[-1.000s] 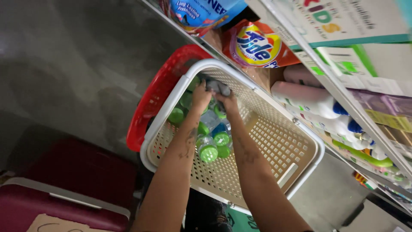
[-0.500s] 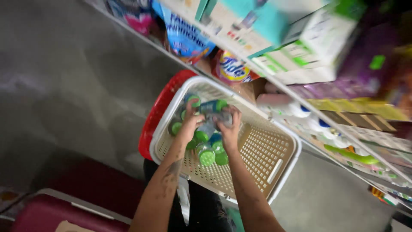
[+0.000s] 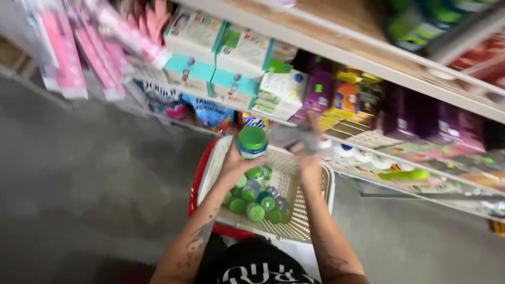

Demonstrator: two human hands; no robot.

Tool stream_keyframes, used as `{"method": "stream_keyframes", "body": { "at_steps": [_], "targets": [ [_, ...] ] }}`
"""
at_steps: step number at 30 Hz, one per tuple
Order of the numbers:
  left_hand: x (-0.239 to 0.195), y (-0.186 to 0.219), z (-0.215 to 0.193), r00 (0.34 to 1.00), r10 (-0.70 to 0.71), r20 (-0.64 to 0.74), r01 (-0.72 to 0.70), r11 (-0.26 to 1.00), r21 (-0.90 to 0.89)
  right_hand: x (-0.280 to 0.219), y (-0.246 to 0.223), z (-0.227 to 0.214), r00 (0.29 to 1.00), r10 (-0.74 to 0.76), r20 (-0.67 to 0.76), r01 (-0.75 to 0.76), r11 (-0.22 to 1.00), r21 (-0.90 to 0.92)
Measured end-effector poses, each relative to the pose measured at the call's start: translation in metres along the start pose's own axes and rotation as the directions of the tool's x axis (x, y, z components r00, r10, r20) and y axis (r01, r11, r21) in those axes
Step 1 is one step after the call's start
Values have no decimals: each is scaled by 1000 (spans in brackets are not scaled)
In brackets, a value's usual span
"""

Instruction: Wiping individual product jars with a cloth and organizing them onto a retail shelf.

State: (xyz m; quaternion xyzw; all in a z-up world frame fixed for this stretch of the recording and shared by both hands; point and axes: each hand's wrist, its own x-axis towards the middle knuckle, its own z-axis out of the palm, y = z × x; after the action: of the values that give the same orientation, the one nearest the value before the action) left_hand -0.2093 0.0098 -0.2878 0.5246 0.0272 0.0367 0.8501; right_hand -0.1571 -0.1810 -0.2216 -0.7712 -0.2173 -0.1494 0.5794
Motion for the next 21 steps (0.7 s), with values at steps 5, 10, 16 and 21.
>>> {"method": "stream_keyframes", "body": {
  "at_steps": [5,10,16,21],
  "targets": [
    [-1,21,39,940,334,71,-309,745,591,13,-94,15,949,-254,185,312,837,-451],
    [-21,80,71,733,555,393,-549,141,824,56,-28,-7,895,268,355,-263,963,-64],
    [4,98,75,954,293,61,-291,858,424,51,-29,-9,938,336,80,-221,406,887],
    [59,33,59,909,407,-86,-387,904,183,21,-168,10,765,-644,-13,555,669,-494]
  ]
}}
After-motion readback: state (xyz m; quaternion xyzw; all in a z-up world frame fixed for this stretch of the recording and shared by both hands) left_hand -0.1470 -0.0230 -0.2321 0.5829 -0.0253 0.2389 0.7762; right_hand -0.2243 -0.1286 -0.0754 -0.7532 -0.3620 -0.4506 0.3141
